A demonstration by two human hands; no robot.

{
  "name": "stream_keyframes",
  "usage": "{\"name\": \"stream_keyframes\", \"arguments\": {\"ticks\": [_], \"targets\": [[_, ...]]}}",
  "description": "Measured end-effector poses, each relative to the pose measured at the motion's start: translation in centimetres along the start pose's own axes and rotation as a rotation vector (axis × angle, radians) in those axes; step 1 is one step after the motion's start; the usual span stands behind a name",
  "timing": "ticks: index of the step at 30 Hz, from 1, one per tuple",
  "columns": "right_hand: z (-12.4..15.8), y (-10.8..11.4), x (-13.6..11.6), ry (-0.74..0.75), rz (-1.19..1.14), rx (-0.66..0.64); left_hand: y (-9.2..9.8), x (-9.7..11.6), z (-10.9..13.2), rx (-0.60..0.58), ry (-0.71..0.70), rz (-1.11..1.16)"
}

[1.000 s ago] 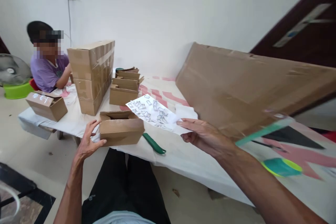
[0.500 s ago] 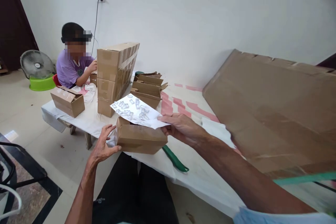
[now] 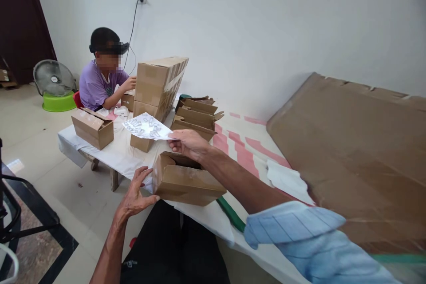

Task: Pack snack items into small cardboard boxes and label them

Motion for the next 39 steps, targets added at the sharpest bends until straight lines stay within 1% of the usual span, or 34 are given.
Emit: {"name": "stream_keyframes", "arguments": {"ticks": [7,10,13,25,33,39], "targets": [[-3.5,-4.6,-0.8,-0.034,-0.07,0.049,0.3,-1.0,0.4,0.001,0.015,0.031],[-4.6,-6.5,-0.9,-0.049,-0.095,0.042,0.5,-0.9,0.5,-0.006,0.034,0.026],[-5.5,-7.8,-0.8,-0.066,-0.109,0.028,0.5,-0.8,0.5,-0.008,0.049,0.016],[-8.8,-11.1,-0.8,-0.108,-0.165,0.054,0.7,-1.0,0.7,-0.015,0.066,-0.005],[-10.5,-12.0,-0.6,-0.117,-0.204,0.078,1.0,-1.4,0.8,-0.005,0.066,-0.007],[-11.8,-12.6,0.0,-0.114,-0.22,0.089,1.3,-1.6,0.9,0.016,0.07,-0.012]]}}
Point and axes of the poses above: each hand's wrist, its own z-axis away from the middle knuckle, its own y-axis out of the back of the hand, x = y × z, the point moved 7 cm from there along -z, towards the middle knuckle, and after that the axes turned 13 degrees about z, right-handed, at the moved point
